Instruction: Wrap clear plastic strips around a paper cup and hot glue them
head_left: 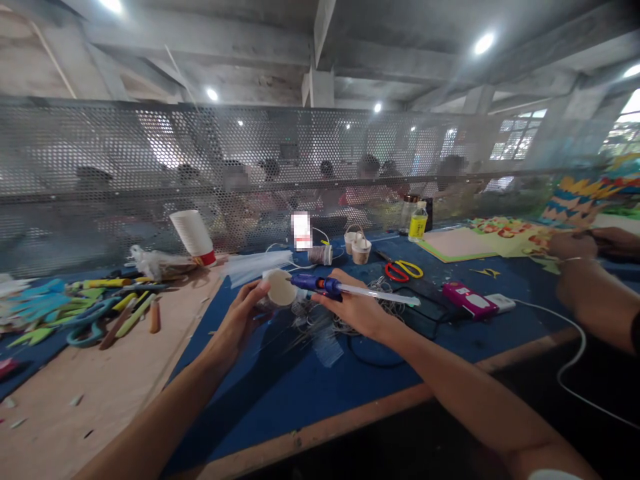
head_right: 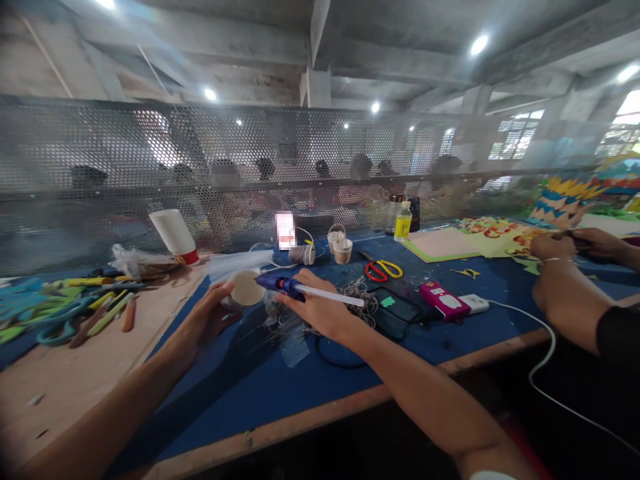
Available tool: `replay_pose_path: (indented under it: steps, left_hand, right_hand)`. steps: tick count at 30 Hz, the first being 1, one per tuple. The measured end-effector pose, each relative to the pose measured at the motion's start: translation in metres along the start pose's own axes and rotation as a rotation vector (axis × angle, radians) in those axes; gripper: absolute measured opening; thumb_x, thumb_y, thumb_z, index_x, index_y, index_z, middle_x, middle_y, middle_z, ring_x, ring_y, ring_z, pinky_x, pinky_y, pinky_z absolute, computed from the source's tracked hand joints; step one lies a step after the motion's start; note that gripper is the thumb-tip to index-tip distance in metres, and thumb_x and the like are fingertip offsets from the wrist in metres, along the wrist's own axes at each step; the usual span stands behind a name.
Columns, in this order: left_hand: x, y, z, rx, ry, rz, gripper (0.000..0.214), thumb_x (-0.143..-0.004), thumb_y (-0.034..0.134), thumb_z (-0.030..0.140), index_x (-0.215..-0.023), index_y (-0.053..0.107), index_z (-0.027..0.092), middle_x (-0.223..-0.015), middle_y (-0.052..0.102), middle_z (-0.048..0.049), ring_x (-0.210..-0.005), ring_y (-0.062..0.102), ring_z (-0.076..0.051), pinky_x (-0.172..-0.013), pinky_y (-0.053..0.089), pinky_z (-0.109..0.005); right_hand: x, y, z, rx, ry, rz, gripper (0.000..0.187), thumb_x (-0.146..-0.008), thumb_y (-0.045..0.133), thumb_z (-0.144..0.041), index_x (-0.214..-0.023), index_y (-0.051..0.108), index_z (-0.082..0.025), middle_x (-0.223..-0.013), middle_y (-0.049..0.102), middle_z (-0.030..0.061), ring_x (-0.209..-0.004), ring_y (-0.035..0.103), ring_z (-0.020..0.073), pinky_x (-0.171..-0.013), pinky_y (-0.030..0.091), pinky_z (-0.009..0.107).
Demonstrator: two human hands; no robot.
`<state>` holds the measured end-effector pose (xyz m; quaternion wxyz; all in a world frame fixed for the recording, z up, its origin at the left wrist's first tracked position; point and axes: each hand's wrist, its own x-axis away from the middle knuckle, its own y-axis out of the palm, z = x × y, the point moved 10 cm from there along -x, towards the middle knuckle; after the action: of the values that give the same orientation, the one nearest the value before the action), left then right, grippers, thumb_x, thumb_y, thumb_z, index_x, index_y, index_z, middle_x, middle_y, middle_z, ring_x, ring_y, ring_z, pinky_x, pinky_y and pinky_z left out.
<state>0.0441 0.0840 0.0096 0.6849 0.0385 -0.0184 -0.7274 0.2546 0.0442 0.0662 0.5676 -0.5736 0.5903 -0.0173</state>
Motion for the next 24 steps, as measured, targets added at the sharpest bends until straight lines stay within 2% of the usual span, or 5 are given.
replay_pose_path:
  steps: [4,8,14,18,24]
  left_hand:
    - [0.003,0.007,0.004,-0.037,0.025,-0.025,0.053,-0.08,0.069,0.055,-0.122,0.061,0.023,-0.118,0.069,-0.008,-0.107,0.065,-0.026,-0.081,0.054,-0.035]
    - [0.002,-0.002,0.007,-0.067,0.071,0.069,0.058,-0.076,0.074,0.053,-0.124,0.058,0.024,-0.115,0.068,-0.0069,-0.097,0.067,-0.024,-0.077,0.054,-0.033]
    - [0.001,-0.014,0.02,-0.206,0.217,0.18,0.062,-0.07,0.079,0.052,-0.123,0.06,0.025,-0.101,0.067,-0.0012,-0.084,0.067,-0.02,-0.074,0.054,-0.03]
    - [-0.002,-0.02,0.019,-0.126,0.255,0.19,0.058,-0.072,0.078,0.05,-0.123,0.059,0.027,-0.105,0.067,-0.0005,-0.09,0.067,-0.02,-0.078,0.054,-0.031]
    - [-0.006,-0.012,0.01,0.028,0.156,0.13,0.062,-0.073,0.076,0.054,-0.123,0.059,0.022,-0.111,0.066,-0.0042,-0.097,0.065,-0.021,-0.081,0.052,-0.031]
  right_hand:
    - [-0.001,0.005,-0.004,0.101,0.029,-0.09,0.029,-0.097,0.057,-0.049,-0.093,0.058,-0.02,-0.098,0.059,0.0019,-0.078,0.057,0.0142,-0.062,0.038,0.024]
    - [-0.001,0.007,-0.007,0.158,0.078,-0.157,0.027,-0.097,0.06,-0.045,-0.092,0.059,-0.019,-0.099,0.059,0.0024,-0.072,0.056,0.013,-0.058,0.035,0.025]
    - [0.002,0.014,-0.009,-0.009,0.093,-0.193,0.029,-0.092,0.065,-0.048,-0.089,0.058,-0.02,-0.086,0.059,-0.0004,-0.071,0.055,0.0137,-0.061,0.036,0.024]
    - [0.002,0.013,-0.007,-0.123,0.07,-0.149,0.031,-0.092,0.064,-0.049,-0.084,0.055,-0.021,-0.082,0.057,-0.0011,-0.072,0.054,0.0141,-0.062,0.037,0.024]
    - [0.0,0.0,-0.004,-0.084,0.015,0.008,0.029,-0.096,0.059,-0.049,-0.092,0.056,-0.02,-0.09,0.058,0.0009,-0.074,0.054,0.0148,-0.063,0.037,0.025]
